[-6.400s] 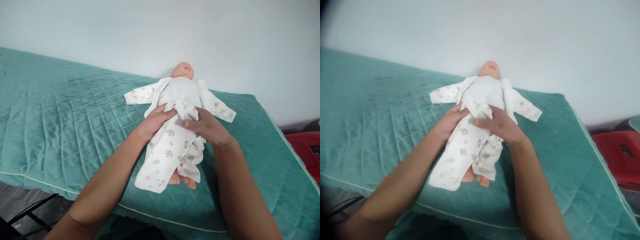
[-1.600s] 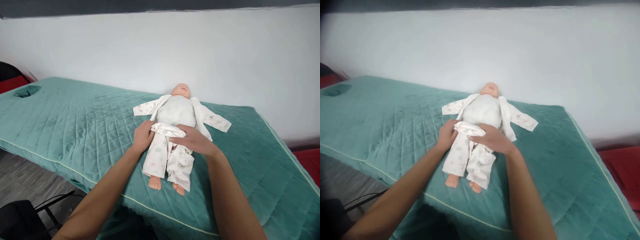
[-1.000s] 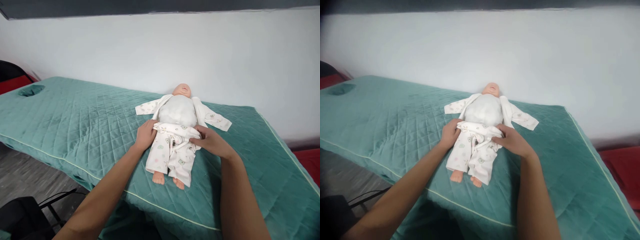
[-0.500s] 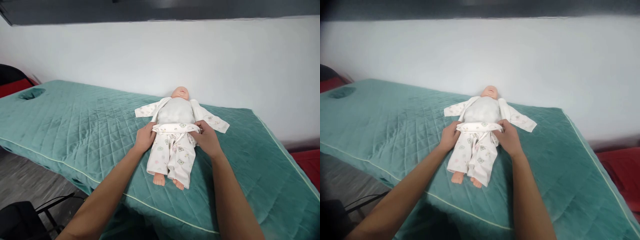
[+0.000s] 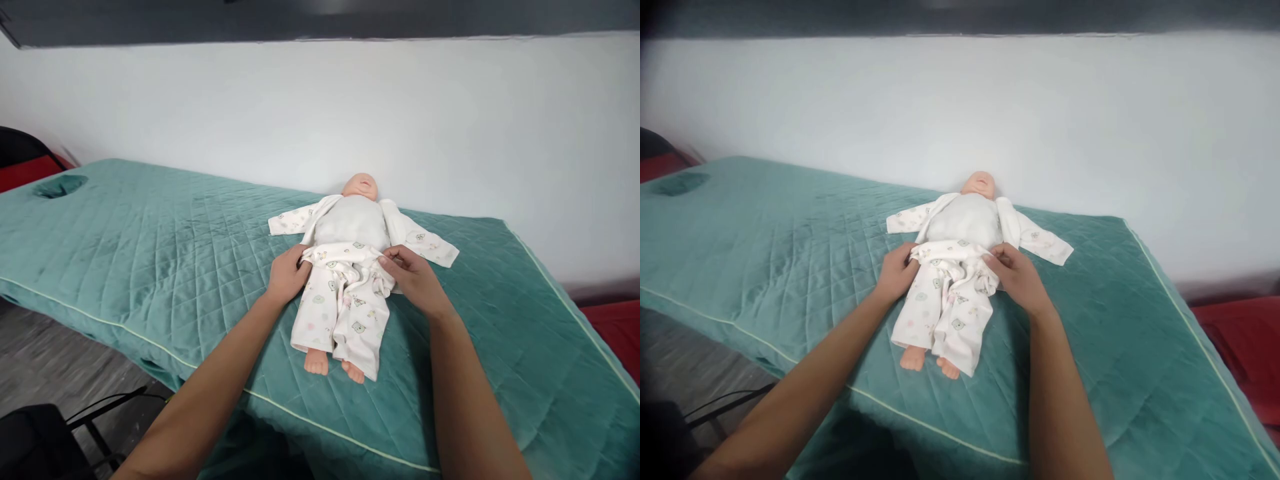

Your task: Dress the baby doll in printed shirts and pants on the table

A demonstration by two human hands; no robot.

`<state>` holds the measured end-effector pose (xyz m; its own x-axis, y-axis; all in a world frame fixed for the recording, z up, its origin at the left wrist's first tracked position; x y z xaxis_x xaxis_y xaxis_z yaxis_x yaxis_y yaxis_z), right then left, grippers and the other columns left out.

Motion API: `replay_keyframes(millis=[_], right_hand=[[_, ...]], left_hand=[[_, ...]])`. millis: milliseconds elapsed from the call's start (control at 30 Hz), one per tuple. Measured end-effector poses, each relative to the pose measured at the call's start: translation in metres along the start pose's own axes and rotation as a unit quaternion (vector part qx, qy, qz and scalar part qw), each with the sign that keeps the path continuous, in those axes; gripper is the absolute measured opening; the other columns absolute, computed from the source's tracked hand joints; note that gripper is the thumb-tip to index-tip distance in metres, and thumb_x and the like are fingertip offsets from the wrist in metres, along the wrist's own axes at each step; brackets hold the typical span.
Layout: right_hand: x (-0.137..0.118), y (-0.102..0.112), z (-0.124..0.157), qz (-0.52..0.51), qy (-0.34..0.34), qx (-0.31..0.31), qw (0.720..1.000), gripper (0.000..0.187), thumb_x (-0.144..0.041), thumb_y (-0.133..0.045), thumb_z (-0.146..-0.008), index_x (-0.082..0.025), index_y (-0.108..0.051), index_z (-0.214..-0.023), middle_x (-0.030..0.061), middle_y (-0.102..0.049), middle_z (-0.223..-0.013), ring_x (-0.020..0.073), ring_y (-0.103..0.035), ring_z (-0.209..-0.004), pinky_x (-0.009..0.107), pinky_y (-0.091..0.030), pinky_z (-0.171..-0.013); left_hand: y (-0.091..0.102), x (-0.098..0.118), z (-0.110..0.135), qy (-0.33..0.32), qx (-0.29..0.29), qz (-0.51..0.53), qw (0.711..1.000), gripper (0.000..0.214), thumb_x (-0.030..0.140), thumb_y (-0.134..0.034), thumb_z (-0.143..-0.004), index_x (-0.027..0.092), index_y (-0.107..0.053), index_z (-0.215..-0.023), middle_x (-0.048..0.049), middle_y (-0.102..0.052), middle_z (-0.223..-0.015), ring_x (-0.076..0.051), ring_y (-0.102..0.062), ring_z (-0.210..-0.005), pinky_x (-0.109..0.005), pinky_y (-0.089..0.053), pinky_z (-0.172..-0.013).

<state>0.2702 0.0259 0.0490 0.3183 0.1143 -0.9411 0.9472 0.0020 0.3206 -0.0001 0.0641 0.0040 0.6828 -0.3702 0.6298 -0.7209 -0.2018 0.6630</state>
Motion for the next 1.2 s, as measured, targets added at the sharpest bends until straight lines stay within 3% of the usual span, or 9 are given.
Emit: replay_keyframes(millis=[200,300,433,567,667,800,933,1067,1200], right_hand=[[0.004,0.005,-0.003,0.025,0.019,0.109,0.994,0.026,-0.046,-0.061,-0.090,-0.021,-0.062,-0.080,-0.0017,-0.059,-0.072,0.0147,-0.054,-0.069,0.029,-0.044,-0.070],[0.009,0.011,-0.006,-0.016,0.034,0.207,0.978,0.022,-0.044,-0.063,-0.087,-0.022,-0.062,-0.085,-0.0004,-0.064,-0.077,0.0171,-0.061,-0.075,0.034,-0.050,-0.078],[0.023,0.028,-0.011,0.076,0.017,0.324,0.943,0.016,-0.036,-0.063,-0.082,-0.022,-0.062,-0.088,0.0049,-0.069,-0.093,0.0210,-0.065,-0.090,0.039,-0.049,-0.090],[0.043,0.037,-0.020,0.118,-0.078,0.298,0.944,0.019,-0.034,-0.064,-0.075,-0.021,-0.060,-0.090,0.0092,-0.071,-0.097,0.0239,-0.066,-0.092,0.041,-0.050,-0.088],[0.051,0.035,-0.025,0.120,-0.113,0.258,0.952,0.026,-0.039,-0.068,-0.072,-0.022,-0.061,-0.090,0.0084,-0.072,-0.092,0.0238,-0.067,-0.087,0.040,-0.050,-0.083],[0.055,0.029,-0.031,0.124,-0.120,0.228,0.958,0.035,-0.046,-0.072,-0.069,-0.021,-0.064,-0.092,0.0067,-0.072,-0.086,0.0236,-0.066,-0.081,0.037,-0.049,-0.073],[0.054,0.026,-0.033,0.105,-0.118,0.205,0.966,0.036,-0.048,-0.072,-0.070,-0.019,-0.066,-0.093,0.0053,-0.070,-0.086,0.0209,-0.062,-0.078,0.033,-0.047,-0.068],[0.045,0.029,-0.029,0.098,-0.119,0.230,0.961,0.034,-0.052,-0.072,-0.073,-0.020,-0.064,-0.082,0.0000,-0.062,-0.071,0.0152,-0.052,-0.062,0.028,-0.040,-0.057],[0.041,0.033,-0.024,0.083,-0.130,0.268,0.951,0.033,-0.052,-0.072,-0.073,-0.022,-0.059,-0.075,-0.0034,-0.055,-0.061,0.0127,-0.043,-0.053,0.027,-0.033,-0.049]], left_hand=[[0.006,0.002,0.001,0.013,0.043,0.153,0.987,0.035,0.046,-0.044,-0.096,0.020,-0.067,-0.091,-0.0042,-0.069,-0.085,-0.020,-0.062,-0.080,-0.031,-0.048,-0.076],[0.006,-0.008,-0.004,0.092,0.115,0.225,0.963,0.044,0.052,-0.037,-0.099,0.019,-0.064,-0.087,-0.0039,-0.066,-0.079,-0.017,-0.061,-0.075,-0.029,-0.048,-0.071],[-0.001,-0.030,-0.024,0.178,0.145,0.194,0.954,0.030,0.046,-0.051,-0.092,0.018,-0.063,-0.092,-0.0056,-0.070,-0.092,-0.019,-0.064,-0.088,-0.030,-0.050,-0.080],[-0.012,-0.042,-0.056,0.174,0.066,0.136,0.973,0.029,0.042,-0.056,-0.088,0.018,-0.067,-0.101,-0.0091,-0.073,-0.108,-0.023,-0.066,-0.102,-0.036,-0.048,-0.095],[-0.020,-0.040,-0.079,0.154,-0.007,0.178,0.972,0.034,0.045,-0.060,-0.086,0.019,-0.069,-0.106,-0.0100,-0.074,-0.114,-0.025,-0.066,-0.108,-0.038,-0.048,-0.098],[-0.022,-0.030,-0.096,0.129,-0.097,0.286,0.945,0.045,0.054,-0.065,-0.082,0.017,-0.071,-0.106,-0.0099,-0.075,-0.109,-0.026,-0.066,-0.108,-0.036,-0.050,-0.094],[-0.016,-0.028,-0.098,0.147,-0.190,0.391,0.889,0.053,0.060,-0.073,-0.074,0.016,-0.072,-0.103,-0.0075,-0.076,-0.097,-0.026,-0.068,-0.094,-0.034,-0.053,-0.081],[-0.007,-0.040,-0.102,0.199,-0.139,0.488,0.838,0.055,0.055,-0.081,-0.069,0.014,-0.071,-0.104,-0.0101,-0.075,-0.098,-0.022,-0.068,-0.085,-0.031,-0.053,-0.074],[0.006,-0.057,-0.105,0.266,-0.107,0.492,0.822,0.045,0.049,-0.084,-0.067,0.014,-0.071,-0.093,-0.0080,-0.074,-0.088,-0.017,-0.065,-0.071,-0.027,-0.050,-0.062]])
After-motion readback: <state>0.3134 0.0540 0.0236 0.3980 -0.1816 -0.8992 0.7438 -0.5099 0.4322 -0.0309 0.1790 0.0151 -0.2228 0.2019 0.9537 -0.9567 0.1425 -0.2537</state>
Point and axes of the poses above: each hand's wrist, its own z-axis away from the middle knuckle, its own y-axis out of the back of the hand, x = y × z, the point moved 2 cm from there along -z, towards the middle knuckle
